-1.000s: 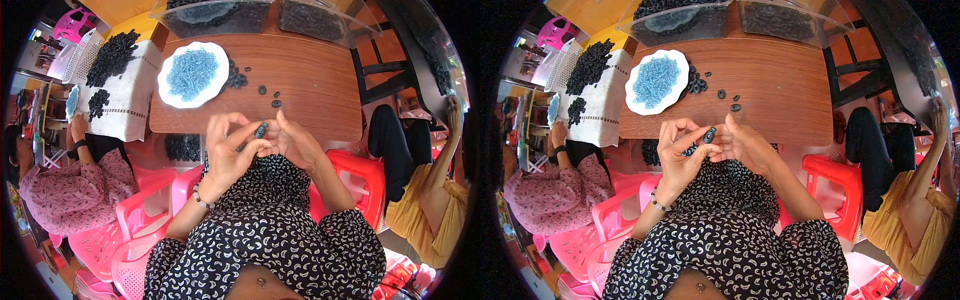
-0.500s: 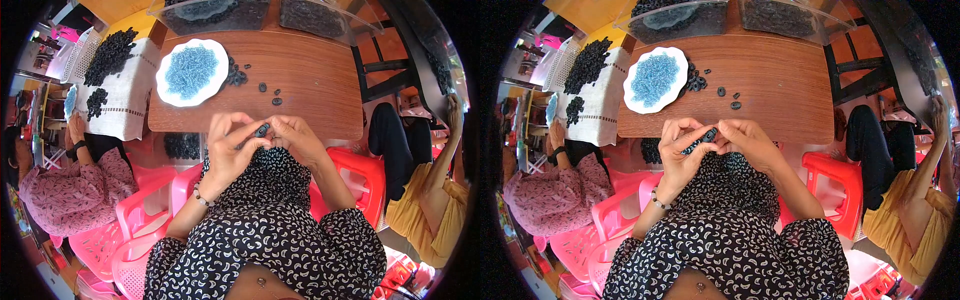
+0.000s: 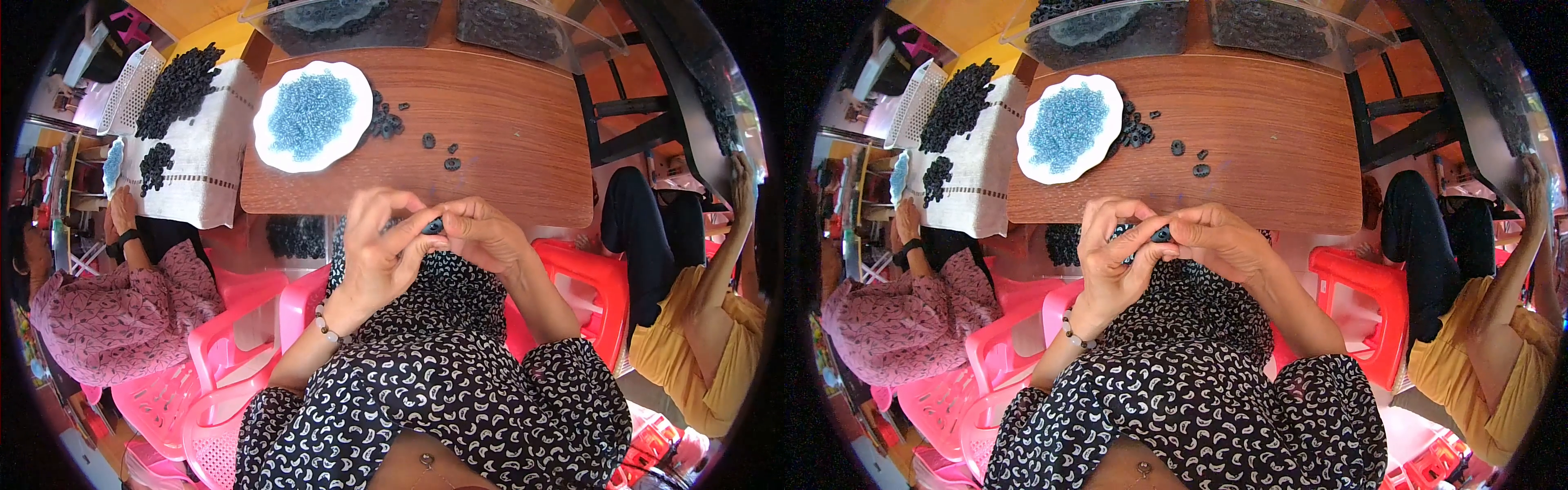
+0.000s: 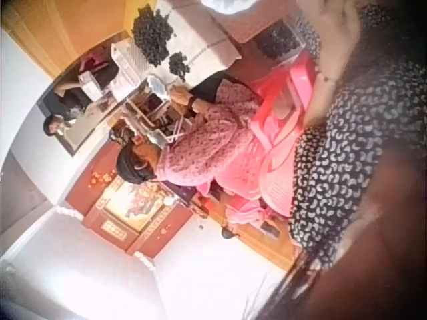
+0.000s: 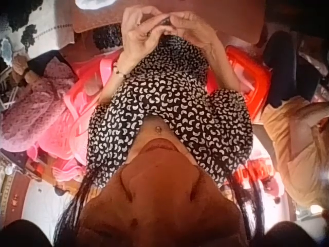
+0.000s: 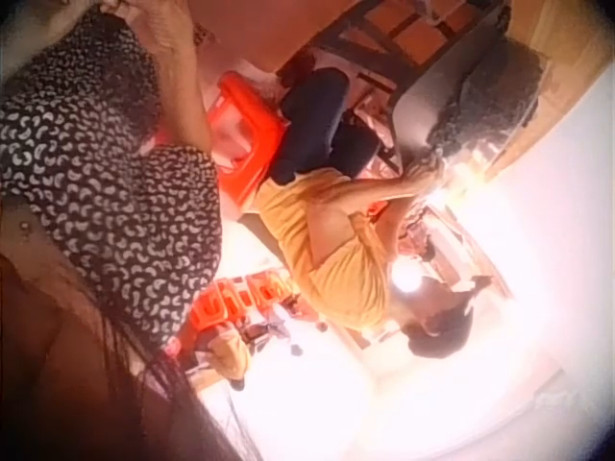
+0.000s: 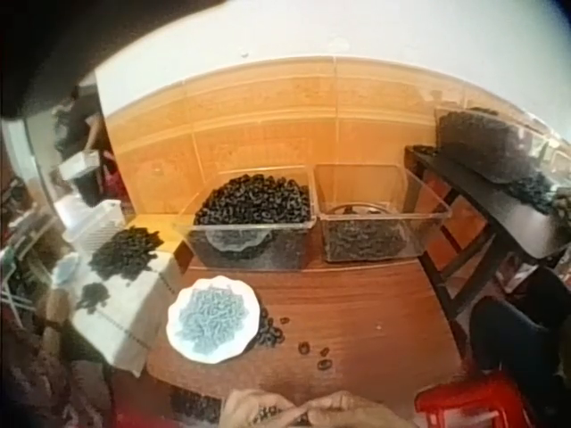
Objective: The person picks up a black plastic component and a small metal pin by hand, inserts the pin into the component, and places the assembled piece onto the table.
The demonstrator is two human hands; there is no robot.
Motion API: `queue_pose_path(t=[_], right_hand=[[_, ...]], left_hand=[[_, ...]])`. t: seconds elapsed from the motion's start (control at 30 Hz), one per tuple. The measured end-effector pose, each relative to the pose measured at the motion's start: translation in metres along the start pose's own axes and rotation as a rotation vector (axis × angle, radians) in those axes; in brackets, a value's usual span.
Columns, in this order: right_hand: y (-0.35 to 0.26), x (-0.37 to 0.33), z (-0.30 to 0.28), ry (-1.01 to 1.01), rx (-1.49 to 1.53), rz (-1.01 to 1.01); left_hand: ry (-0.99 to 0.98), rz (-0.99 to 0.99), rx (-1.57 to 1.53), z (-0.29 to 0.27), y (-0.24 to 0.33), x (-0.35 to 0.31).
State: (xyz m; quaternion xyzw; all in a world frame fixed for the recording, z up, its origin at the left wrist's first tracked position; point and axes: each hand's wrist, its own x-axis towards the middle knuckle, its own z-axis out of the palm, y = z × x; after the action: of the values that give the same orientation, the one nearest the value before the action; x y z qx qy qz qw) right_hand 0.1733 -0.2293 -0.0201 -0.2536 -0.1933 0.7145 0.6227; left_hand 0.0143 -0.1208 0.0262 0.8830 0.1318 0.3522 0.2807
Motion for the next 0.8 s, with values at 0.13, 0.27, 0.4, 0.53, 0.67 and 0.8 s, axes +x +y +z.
queue_pose_path(t=[0.13, 0.27, 0.4, 0.53, 0.67, 0.8], right_hand=[[0.000, 0.001, -0.002, 0.033, -0.035, 0.003], [-0.006, 0.001, 0.001, 0.072, -0.158, 0.012], [-0.015, 0.002, 0.007, 0.183, -0.281, -0.045], [-0.018, 0.003, 0.009, 0.323, -0.559, -0.137], [-0.012, 0.008, 0.014, 0.359, -0.682, -0.195], [-0.022, 0.015, 0.020, 0.379, -0.636, -0.148]], left_hand=[[0.007, -0.006, 0.015, 0.002, -0.006, -0.003], [0.000, -0.119, -0.036, 0.004, -0.010, -0.004], [0.009, -0.144, -0.021, 0.003, -0.013, -0.002], [0.013, -0.142, -0.017, 0.003, -0.020, -0.004], [0.011, -0.144, -0.019, 0.006, -0.021, -0.004], [0.039, -0.260, -0.167, 0.014, -0.031, -0.011]])
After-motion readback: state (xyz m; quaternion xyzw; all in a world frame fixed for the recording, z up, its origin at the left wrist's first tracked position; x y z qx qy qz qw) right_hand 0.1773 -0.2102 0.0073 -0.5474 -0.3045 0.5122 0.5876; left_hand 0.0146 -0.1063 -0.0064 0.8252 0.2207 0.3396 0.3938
